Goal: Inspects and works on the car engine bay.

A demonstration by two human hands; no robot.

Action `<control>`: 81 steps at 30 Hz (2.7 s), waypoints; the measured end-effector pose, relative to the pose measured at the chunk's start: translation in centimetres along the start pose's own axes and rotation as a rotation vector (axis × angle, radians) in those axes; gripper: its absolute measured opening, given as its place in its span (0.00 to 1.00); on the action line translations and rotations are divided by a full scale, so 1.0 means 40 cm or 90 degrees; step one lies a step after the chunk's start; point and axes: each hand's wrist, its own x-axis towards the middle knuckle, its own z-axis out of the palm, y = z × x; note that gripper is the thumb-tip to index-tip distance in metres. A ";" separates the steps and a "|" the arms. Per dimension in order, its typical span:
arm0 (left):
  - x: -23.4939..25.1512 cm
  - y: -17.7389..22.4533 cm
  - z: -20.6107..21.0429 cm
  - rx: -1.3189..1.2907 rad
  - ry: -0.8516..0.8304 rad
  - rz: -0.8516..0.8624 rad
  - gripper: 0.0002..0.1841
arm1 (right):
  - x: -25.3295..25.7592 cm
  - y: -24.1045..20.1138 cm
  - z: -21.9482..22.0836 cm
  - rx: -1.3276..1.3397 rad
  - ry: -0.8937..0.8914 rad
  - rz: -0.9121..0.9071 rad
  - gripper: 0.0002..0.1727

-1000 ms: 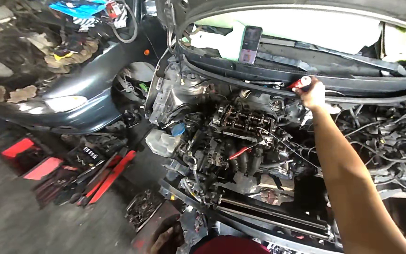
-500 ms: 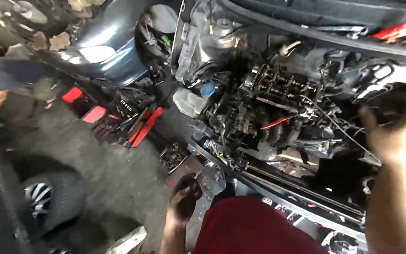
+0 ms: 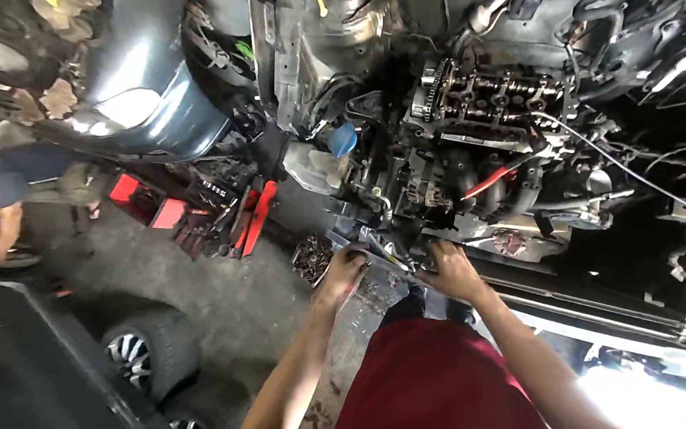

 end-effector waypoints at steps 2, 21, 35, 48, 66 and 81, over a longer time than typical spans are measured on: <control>0.061 0.002 0.001 0.112 -0.022 0.009 0.17 | 0.064 0.009 -0.010 0.118 -0.009 0.041 0.43; 0.292 0.047 0.083 0.666 -0.270 0.056 0.20 | 0.305 0.140 0.073 0.296 -0.060 0.201 0.32; 0.295 0.099 0.132 0.552 -0.385 -0.167 0.23 | 0.194 0.050 0.028 0.132 -0.080 0.209 0.34; 0.342 0.094 0.123 0.490 -0.427 -0.056 0.26 | 0.196 0.044 0.041 0.142 -0.065 0.166 0.23; 0.450 -0.103 0.185 0.311 -0.387 0.007 0.31 | 0.182 0.036 0.013 0.147 -0.133 0.271 0.31; 0.468 -0.041 0.219 0.355 -0.496 0.054 0.44 | 0.195 0.080 0.049 0.204 -0.130 0.263 0.25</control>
